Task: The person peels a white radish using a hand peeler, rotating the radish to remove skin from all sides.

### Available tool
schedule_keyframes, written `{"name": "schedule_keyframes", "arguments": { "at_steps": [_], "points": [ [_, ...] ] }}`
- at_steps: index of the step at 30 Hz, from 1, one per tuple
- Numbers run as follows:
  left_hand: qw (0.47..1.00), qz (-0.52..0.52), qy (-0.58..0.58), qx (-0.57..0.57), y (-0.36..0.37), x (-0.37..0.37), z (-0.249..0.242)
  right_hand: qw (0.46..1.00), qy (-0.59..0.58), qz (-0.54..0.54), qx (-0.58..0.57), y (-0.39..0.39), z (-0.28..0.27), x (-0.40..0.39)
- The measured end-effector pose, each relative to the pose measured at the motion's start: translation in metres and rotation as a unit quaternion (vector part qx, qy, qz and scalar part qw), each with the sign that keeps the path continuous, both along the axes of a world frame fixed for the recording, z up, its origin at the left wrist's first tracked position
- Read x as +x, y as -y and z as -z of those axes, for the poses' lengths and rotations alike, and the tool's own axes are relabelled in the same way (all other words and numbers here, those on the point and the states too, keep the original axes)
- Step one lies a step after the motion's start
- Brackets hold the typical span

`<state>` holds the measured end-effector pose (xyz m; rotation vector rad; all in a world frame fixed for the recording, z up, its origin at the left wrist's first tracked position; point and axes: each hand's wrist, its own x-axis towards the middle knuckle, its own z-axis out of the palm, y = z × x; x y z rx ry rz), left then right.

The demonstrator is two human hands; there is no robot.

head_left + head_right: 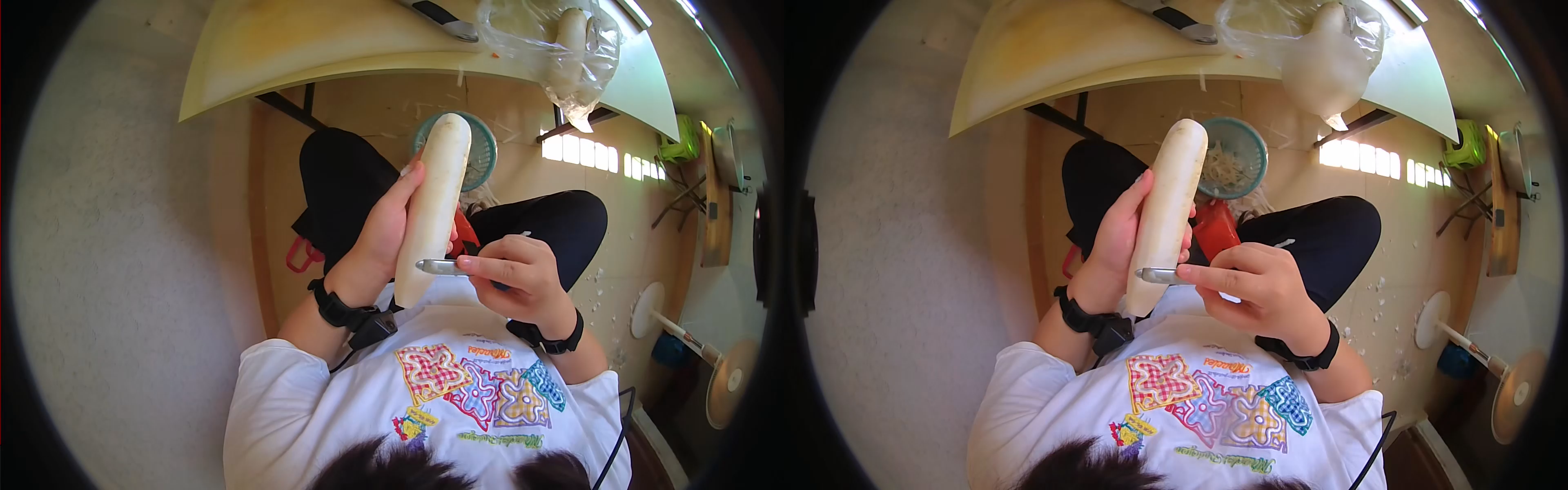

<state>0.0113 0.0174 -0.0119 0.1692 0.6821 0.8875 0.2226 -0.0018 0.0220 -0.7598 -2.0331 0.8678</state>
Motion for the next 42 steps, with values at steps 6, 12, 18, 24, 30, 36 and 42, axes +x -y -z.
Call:
{"name": "schedule_keyframes", "arguments": {
  "at_steps": [6, 12, 18, 24, 30, 36, 42],
  "points": [
    [1.000, -0.001, -0.011, -0.023, 0.001, 0.003, -0.006, 0.999, 0.028, -0.014, 0.026, 0.002, 0.000, -0.004],
    [0.999, 0.010, 0.012, -0.029, 0.001, 0.006, -0.008, 0.998, 0.043, -0.010, 0.046, 0.002, -0.001, -0.003],
    [0.999, 0.028, 0.012, -0.023, 0.003, 0.009, -0.016, 0.996, 0.045, 0.019, 0.068, -0.001, 0.001, -0.001],
    [0.999, 0.027, -0.018, -0.038, 0.003, 0.014, -0.025, 0.996, 0.053, 0.039, 0.065, -0.006, 0.003, 0.004],
    [0.997, 0.051, 0.003, -0.055, 0.007, 0.016, -0.022, 0.993, 0.055, 0.081, 0.067, -0.015, 0.005, 0.010],
    [0.998, 0.069, 0.001, -0.003, 0.011, 0.016, -0.020, 0.990, 0.053, 0.122, 0.045, -0.020, 0.006, 0.013],
    [0.997, 0.078, 0.004, 0.009, 0.013, 0.016, -0.023, 0.989, 0.054, 0.122, 0.056, -0.024, 0.007, 0.018]
  ]
}}
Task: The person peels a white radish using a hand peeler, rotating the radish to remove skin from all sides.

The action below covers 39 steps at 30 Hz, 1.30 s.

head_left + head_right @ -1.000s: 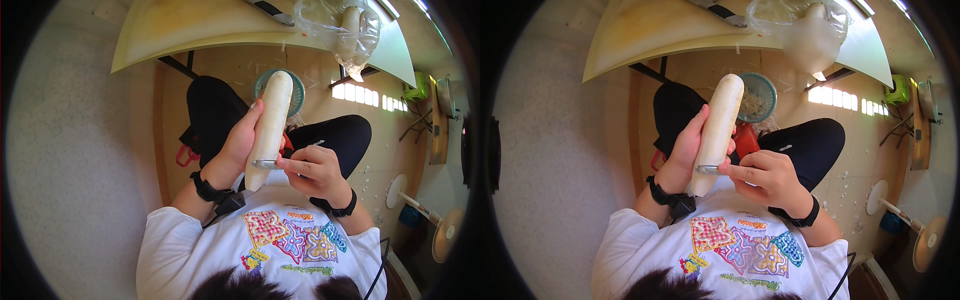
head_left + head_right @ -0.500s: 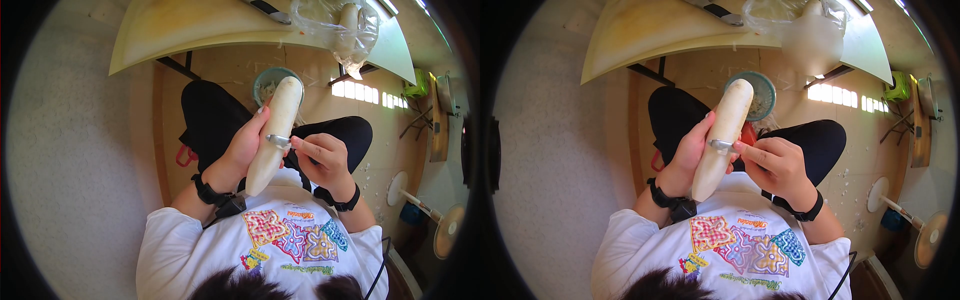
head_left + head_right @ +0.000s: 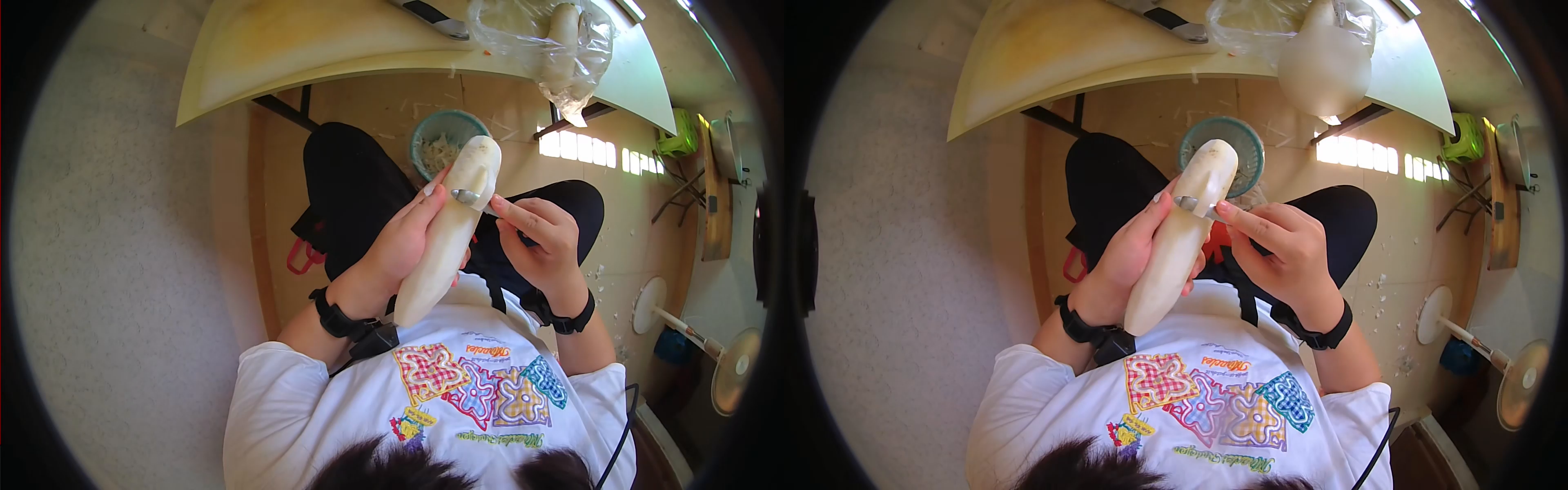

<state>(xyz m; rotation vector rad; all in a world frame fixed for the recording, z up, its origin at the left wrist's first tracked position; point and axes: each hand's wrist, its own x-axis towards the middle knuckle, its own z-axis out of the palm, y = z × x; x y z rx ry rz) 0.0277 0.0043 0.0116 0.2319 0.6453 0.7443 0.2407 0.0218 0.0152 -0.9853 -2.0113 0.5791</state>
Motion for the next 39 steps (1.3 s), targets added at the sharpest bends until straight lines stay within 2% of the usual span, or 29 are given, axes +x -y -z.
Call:
{"name": "schedule_keyframes", "arguments": {
  "at_steps": [11, 19, 25, 29, 31, 33, 35, 39],
  "points": [
    [0.999, 0.017, -0.029, 0.033, 0.003, 0.000, -0.007, 0.999, 0.009, 0.036, -0.010, -0.008, 0.001, 0.012],
    [0.997, 0.052, -0.018, 0.049, 0.003, -0.007, -0.008, 0.998, 0.004, 0.069, 0.011, -0.017, -0.004, 0.015],
    [0.998, 0.039, 0.010, 0.056, 0.002, -0.006, -0.008, 0.996, -0.029, 0.079, 0.002, -0.017, -0.005, 0.012],
    [0.993, 0.074, 0.018, 0.085, 0.004, -0.009, -0.016, 0.993, 0.004, 0.121, 0.001, -0.023, -0.002, 0.025],
    [0.983, 0.088, 0.009, 0.159, 0.004, -0.010, -0.027, 0.991, 0.024, 0.102, -0.083, -0.019, 0.003, 0.030],
    [0.976, 0.092, 0.013, 0.195, 0.002, -0.011, -0.033, 0.990, -0.007, 0.093, -0.101, -0.015, 0.021, 0.034],
    [0.982, 0.076, 0.050, 0.168, -0.005, -0.012, -0.030, 0.964, -0.083, 0.144, -0.209, -0.017, 0.031, 0.034],
    [0.988, 0.061, 0.033, 0.138, -0.007, -0.012, -0.034, 0.952, -0.083, 0.167, -0.244, -0.015, 0.036, 0.039]
  ]
}}
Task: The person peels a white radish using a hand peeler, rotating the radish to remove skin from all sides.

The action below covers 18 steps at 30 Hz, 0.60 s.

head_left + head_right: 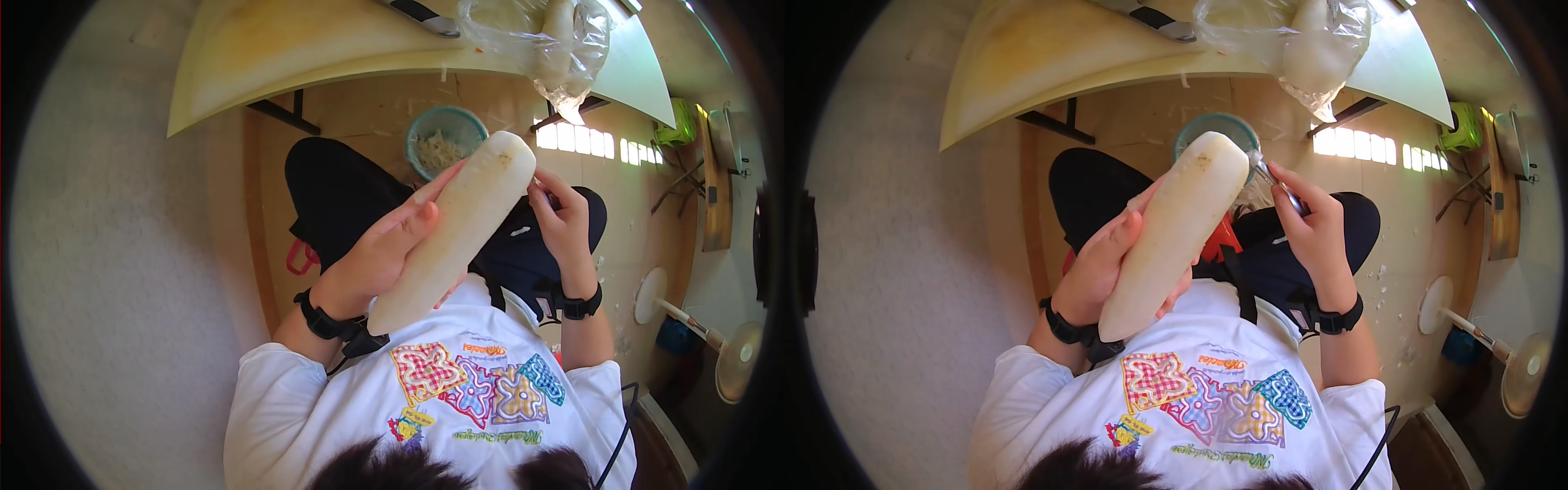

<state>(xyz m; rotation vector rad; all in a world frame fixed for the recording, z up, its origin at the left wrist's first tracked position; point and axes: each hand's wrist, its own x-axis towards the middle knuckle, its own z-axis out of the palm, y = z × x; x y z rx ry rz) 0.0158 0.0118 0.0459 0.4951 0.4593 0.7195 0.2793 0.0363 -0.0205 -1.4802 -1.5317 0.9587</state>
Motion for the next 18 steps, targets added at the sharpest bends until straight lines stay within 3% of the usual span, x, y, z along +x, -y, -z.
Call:
{"name": "schedule_keyframes", "arguments": {
  "at_steps": [2, 9, 11, 12, 14, 16, 18],
  "points": [
    [1.000, -0.014, -0.021, -0.010, 0.000, -0.002, -0.001, 0.997, 0.010, -0.016, -0.073, -0.001, -0.001, 0.004],
    [0.999, -0.022, 0.013, -0.044, 0.000, -0.002, 0.001, 0.994, 0.017, -0.025, -0.110, 0.001, -0.013, -0.004],
    [0.998, -0.026, 0.015, -0.049, 0.000, -0.002, 0.002, 0.969, 0.169, -0.101, -0.148, -0.001, -0.019, -0.004],
    [0.998, -0.026, 0.016, -0.049, 0.001, -0.001, 0.003, 0.969, 0.170, -0.101, -0.148, 0.000, -0.015, -0.001],
    [0.997, -0.034, 0.001, -0.075, 0.002, 0.000, 0.005, 0.879, 0.395, -0.233, -0.135, 0.002, -0.004, 0.004],
    [0.996, -0.035, 0.006, -0.085, 0.003, -0.001, 0.008, 0.861, 0.439, -0.201, -0.159, -0.002, -0.002, 0.001],
    [0.994, -0.040, 0.011, -0.098, 0.005, -0.002, 0.012, 0.879, 0.438, -0.116, -0.149, -0.007, -0.004, -0.003]
  ]
}}
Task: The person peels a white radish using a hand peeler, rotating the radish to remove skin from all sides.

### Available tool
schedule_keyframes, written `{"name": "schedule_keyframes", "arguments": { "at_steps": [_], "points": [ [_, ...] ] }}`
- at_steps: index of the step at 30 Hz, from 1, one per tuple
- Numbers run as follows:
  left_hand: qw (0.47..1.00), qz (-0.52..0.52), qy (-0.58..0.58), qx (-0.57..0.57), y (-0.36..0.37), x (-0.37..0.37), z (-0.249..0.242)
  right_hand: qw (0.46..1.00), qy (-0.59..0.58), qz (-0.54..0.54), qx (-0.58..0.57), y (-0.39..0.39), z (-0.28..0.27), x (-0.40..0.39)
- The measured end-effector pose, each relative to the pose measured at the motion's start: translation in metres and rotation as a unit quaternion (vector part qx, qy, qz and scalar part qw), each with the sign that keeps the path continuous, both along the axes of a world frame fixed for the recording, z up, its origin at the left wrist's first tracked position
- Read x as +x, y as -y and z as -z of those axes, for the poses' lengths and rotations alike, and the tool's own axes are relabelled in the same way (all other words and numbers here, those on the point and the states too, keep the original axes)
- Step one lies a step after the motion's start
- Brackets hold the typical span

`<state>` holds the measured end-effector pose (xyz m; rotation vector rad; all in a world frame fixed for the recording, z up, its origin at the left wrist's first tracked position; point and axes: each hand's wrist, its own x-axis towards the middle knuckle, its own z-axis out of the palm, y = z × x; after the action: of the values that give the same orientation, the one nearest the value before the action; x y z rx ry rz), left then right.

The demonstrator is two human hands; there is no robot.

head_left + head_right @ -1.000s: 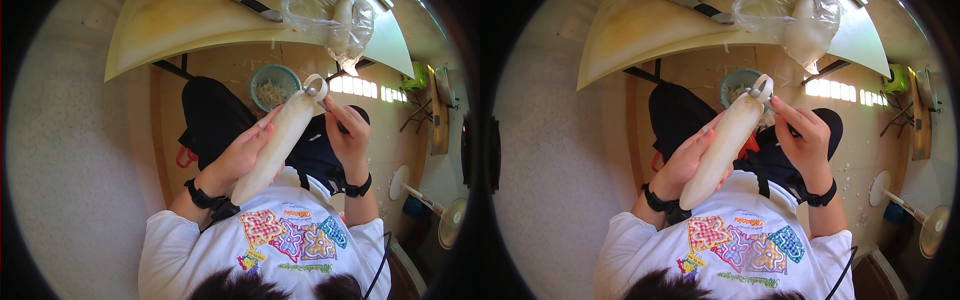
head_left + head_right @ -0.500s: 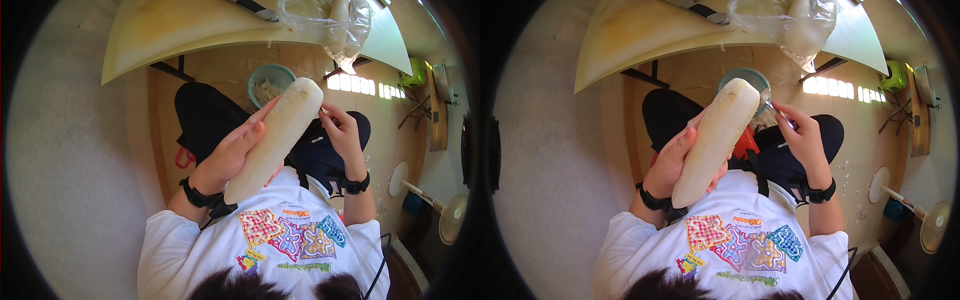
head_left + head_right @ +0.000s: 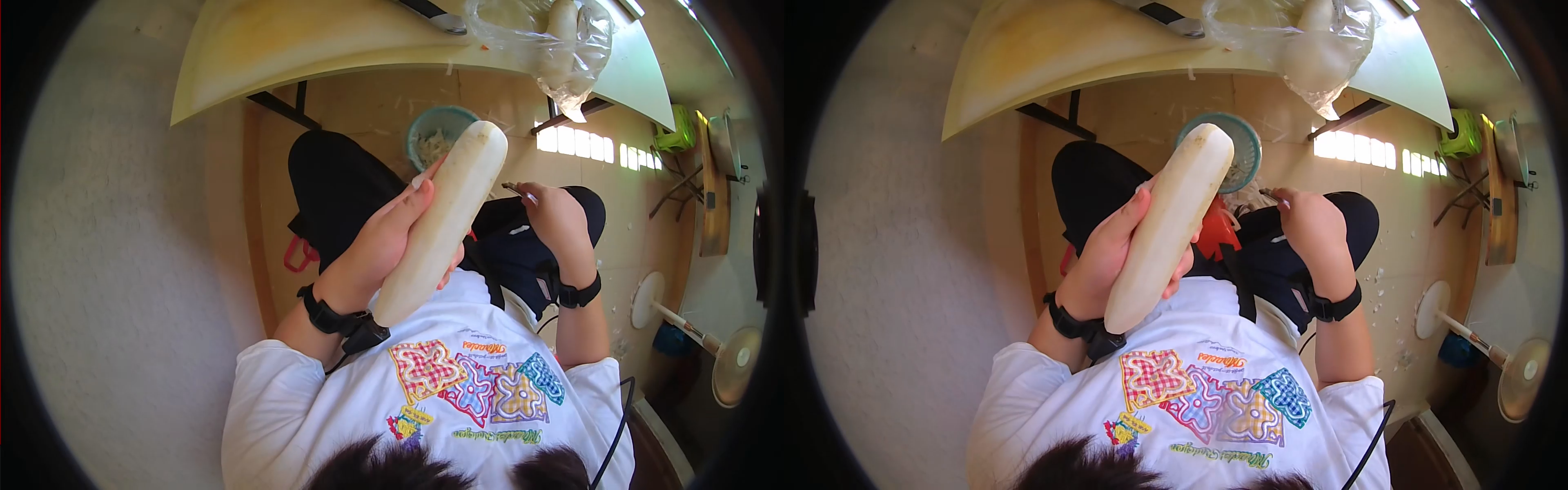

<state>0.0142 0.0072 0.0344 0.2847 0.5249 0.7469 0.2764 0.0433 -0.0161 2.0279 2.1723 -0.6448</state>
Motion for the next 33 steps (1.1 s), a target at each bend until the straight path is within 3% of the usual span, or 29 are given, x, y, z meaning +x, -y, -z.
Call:
{"name": "schedule_keyframes", "arguments": {
  "at_steps": [2, 4, 5, 7, 8, 10, 11, 12, 14, 16, 21, 23, 33],
  "points": [
    [1.000, -0.007, -0.027, 0.004, 0.003, -0.001, 0.002, 0.999, -0.029, -0.022, -0.005, 0.003, 0.005, 0.000],
    [1.000, -0.019, -0.023, 0.002, 0.003, -0.001, 0.004, 0.988, -0.086, 0.011, 0.131, 0.005, 0.000, -0.012],
    [0.999, -0.032, -0.019, -0.001, 0.003, -0.001, 0.005, 0.987, -0.086, 0.007, 0.132, 0.006, -0.002, -0.012],
    [0.998, -0.036, -0.041, -0.024, 0.003, -0.004, 0.011, 0.929, -0.332, 0.103, 0.127, 0.013, -0.009, -0.013],
    [0.996, -0.034, -0.063, -0.046, 0.002, -0.005, 0.014, 0.929, -0.334, 0.098, 0.125, 0.018, -0.013, -0.014],
    [0.993, -0.067, -0.081, -0.051, 0.000, -0.004, 0.018, 0.811, -0.554, 0.153, 0.108, 0.030, -0.022, -0.014],
    [0.990, -0.092, -0.095, -0.057, -0.001, -0.002, 0.020, 0.777, -0.598, 0.159, 0.118, 0.036, -0.027, -0.018],
    [0.989, -0.093, -0.097, -0.057, -0.003, -0.002, 0.022, 0.777, -0.598, 0.159, 0.117, 0.040, -0.029, -0.025],
    [0.988, -0.107, -0.073, -0.081, -0.004, 0.002, 0.027, 0.774, -0.592, -0.112, 0.195, 0.047, -0.032, -0.037],
    [0.987, -0.110, -0.049, -0.109, -0.004, 0.007, 0.030, 0.791, -0.535, -0.228, 0.190, 0.049, -0.037, -0.045],
    [0.992, -0.075, -0.009, -0.099, -0.003, 0.005, 0.029, 0.821, -0.470, -0.225, 0.233, 0.050, -0.036, -0.056],
    [0.987, -0.122, -0.093, -0.052, -0.003, 0.010, 0.026, 0.825, -0.467, -0.228, 0.224, 0.050, -0.038, -0.054],
    [0.985, -0.134, -0.087, -0.069, 0.000, 0.013, 0.033, 0.834, -0.453, -0.230, 0.215, 0.049, -0.037, -0.053]
  ]
}}
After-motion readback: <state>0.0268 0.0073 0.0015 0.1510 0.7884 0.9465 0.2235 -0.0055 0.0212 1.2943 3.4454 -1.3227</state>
